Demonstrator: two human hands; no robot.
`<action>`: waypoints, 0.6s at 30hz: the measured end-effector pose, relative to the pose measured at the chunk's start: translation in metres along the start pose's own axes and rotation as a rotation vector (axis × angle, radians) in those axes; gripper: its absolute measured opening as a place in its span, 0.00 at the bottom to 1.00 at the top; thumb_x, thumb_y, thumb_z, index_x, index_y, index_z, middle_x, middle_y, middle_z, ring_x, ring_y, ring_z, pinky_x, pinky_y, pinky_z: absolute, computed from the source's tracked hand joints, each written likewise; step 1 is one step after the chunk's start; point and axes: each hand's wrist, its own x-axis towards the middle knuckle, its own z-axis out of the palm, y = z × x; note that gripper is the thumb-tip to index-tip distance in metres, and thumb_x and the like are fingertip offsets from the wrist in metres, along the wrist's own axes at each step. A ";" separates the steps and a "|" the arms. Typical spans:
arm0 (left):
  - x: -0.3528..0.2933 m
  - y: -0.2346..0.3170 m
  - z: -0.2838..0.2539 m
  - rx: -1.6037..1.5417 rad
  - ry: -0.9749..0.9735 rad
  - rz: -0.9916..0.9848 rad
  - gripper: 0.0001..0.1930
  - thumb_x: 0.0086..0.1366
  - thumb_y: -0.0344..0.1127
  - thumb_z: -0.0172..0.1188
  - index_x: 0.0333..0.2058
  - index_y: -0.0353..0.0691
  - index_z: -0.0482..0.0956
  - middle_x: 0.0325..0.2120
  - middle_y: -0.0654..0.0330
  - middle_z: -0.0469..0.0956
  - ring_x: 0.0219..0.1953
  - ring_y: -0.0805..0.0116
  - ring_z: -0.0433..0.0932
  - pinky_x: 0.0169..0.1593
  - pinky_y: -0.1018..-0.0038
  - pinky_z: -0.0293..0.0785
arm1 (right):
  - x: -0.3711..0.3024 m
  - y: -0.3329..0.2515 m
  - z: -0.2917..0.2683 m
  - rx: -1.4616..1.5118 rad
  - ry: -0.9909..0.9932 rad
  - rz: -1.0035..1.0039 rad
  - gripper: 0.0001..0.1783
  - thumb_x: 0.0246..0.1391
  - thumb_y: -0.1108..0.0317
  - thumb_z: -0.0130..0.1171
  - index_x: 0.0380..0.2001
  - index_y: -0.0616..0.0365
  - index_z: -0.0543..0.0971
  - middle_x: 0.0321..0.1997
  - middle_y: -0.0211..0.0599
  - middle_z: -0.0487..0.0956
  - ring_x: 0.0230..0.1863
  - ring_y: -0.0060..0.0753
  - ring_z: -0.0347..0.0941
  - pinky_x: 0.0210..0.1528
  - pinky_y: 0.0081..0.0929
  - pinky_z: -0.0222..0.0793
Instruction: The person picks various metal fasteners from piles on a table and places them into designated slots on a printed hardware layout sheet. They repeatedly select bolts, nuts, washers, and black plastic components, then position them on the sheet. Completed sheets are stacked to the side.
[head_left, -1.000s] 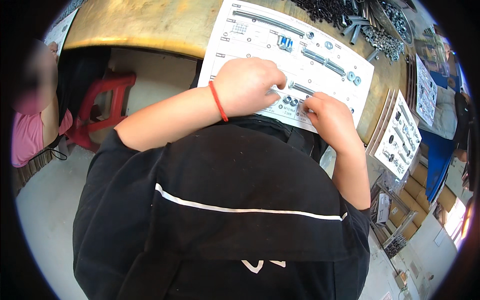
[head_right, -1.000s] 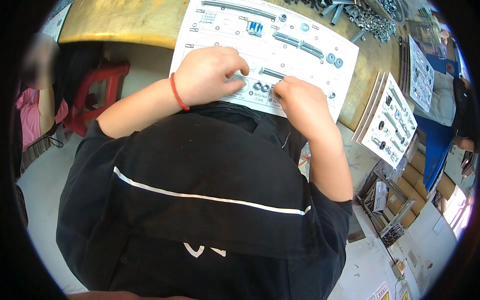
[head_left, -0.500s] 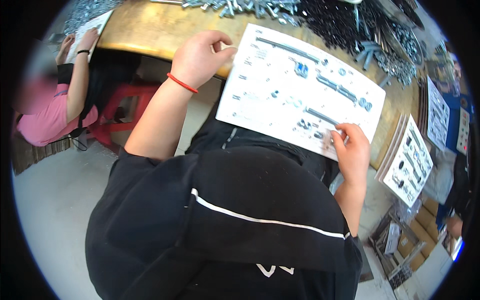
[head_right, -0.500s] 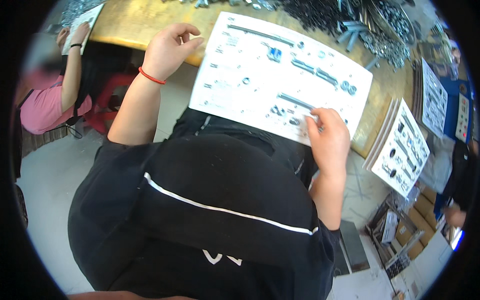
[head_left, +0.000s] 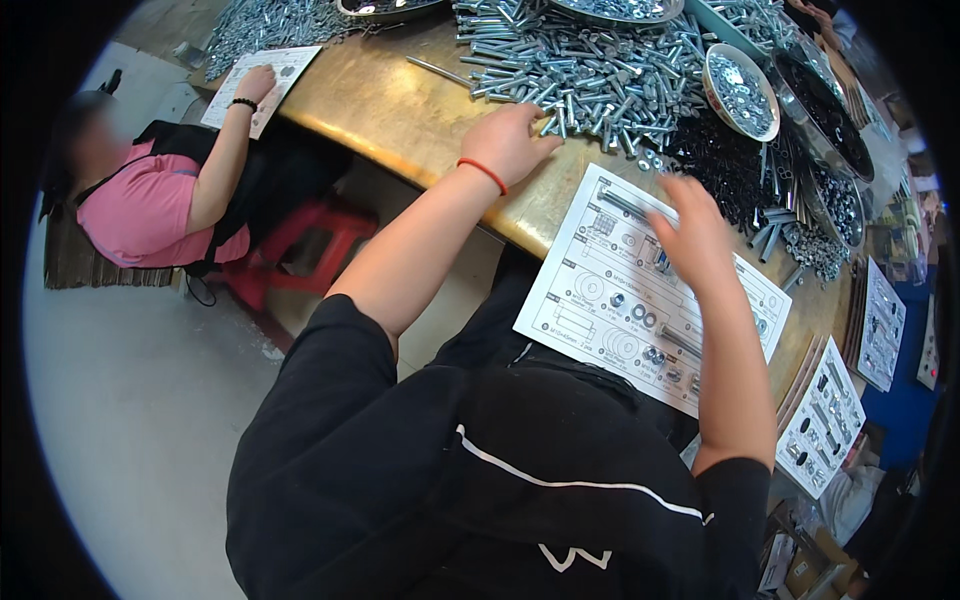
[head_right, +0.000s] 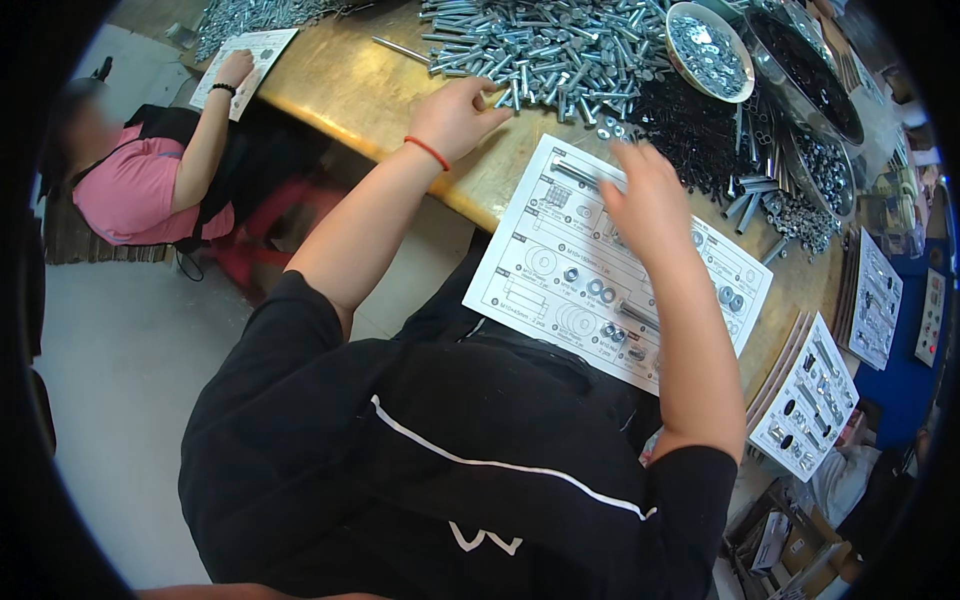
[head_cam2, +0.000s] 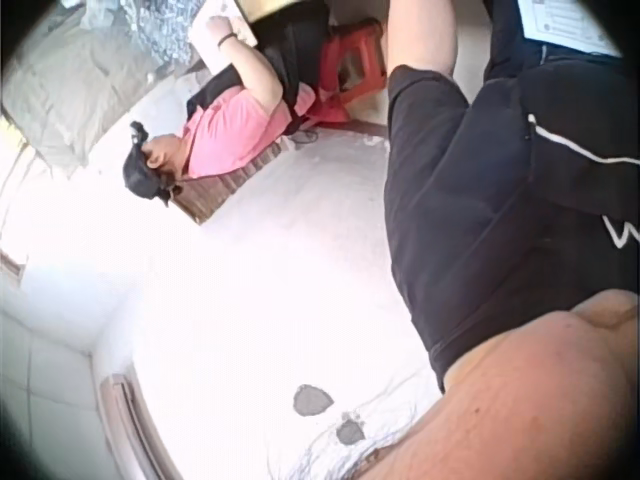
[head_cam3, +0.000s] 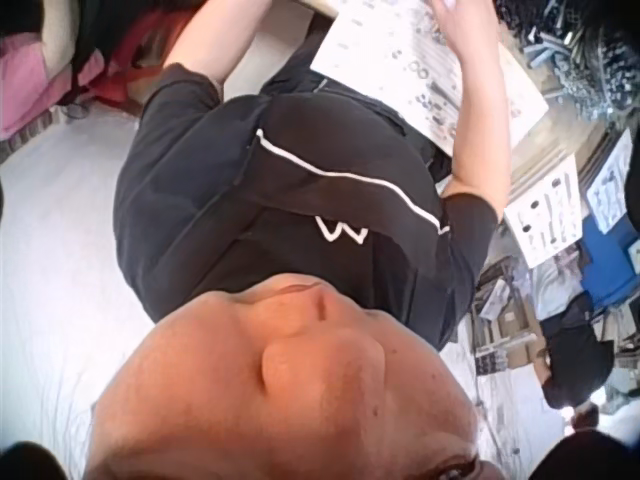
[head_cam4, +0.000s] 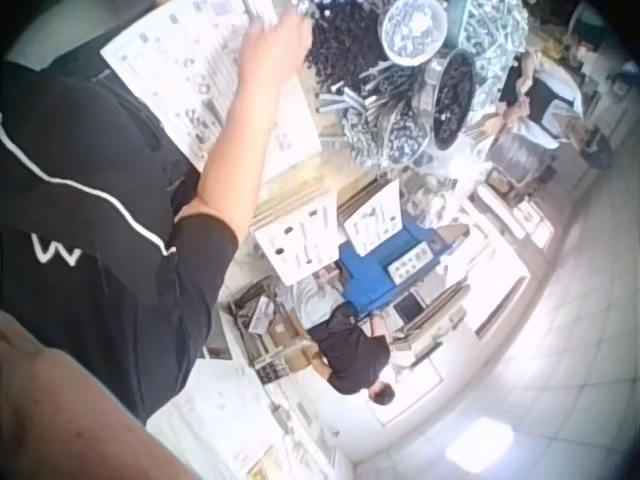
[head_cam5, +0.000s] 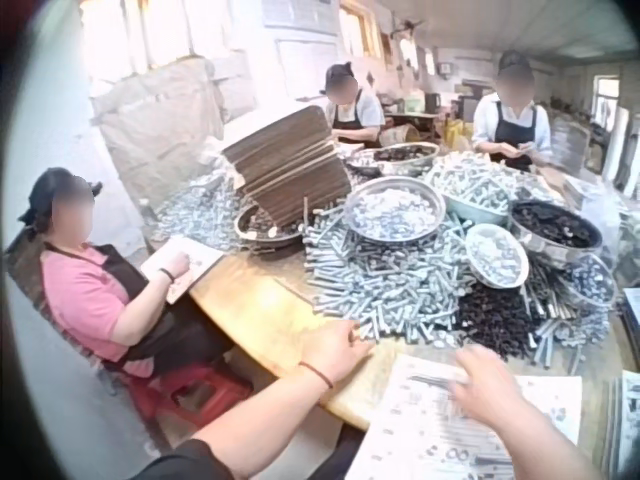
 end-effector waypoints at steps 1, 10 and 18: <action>0.008 -0.001 0.009 0.000 0.016 -0.035 0.24 0.55 0.55 0.65 0.42 0.41 0.82 0.38 0.54 0.82 0.41 0.55 0.80 0.44 0.64 0.76 | 0.021 -0.007 0.014 0.009 0.003 0.011 0.20 0.52 0.66 0.60 0.50 0.54 0.75 0.44 0.42 0.77 0.49 0.48 0.73 0.51 0.41 0.70; 0.048 -0.012 0.030 -0.192 -0.109 -0.062 0.18 0.52 0.48 0.72 0.27 0.37 0.85 0.23 0.56 0.82 0.25 0.65 0.79 0.35 0.70 0.76 | 0.104 -0.005 0.075 -0.070 0.022 0.066 0.11 0.54 0.63 0.57 0.40 0.51 0.75 0.37 0.44 0.81 0.42 0.53 0.78 0.42 0.47 0.74; 0.040 -0.024 0.036 -0.311 -0.128 -0.063 0.15 0.49 0.44 0.70 0.28 0.38 0.84 0.26 0.55 0.83 0.29 0.63 0.81 0.41 0.70 0.77 | 0.042 -0.010 0.034 0.095 0.090 0.197 0.10 0.53 0.63 0.58 0.37 0.55 0.74 0.28 0.41 0.80 0.30 0.47 0.77 0.33 0.40 0.71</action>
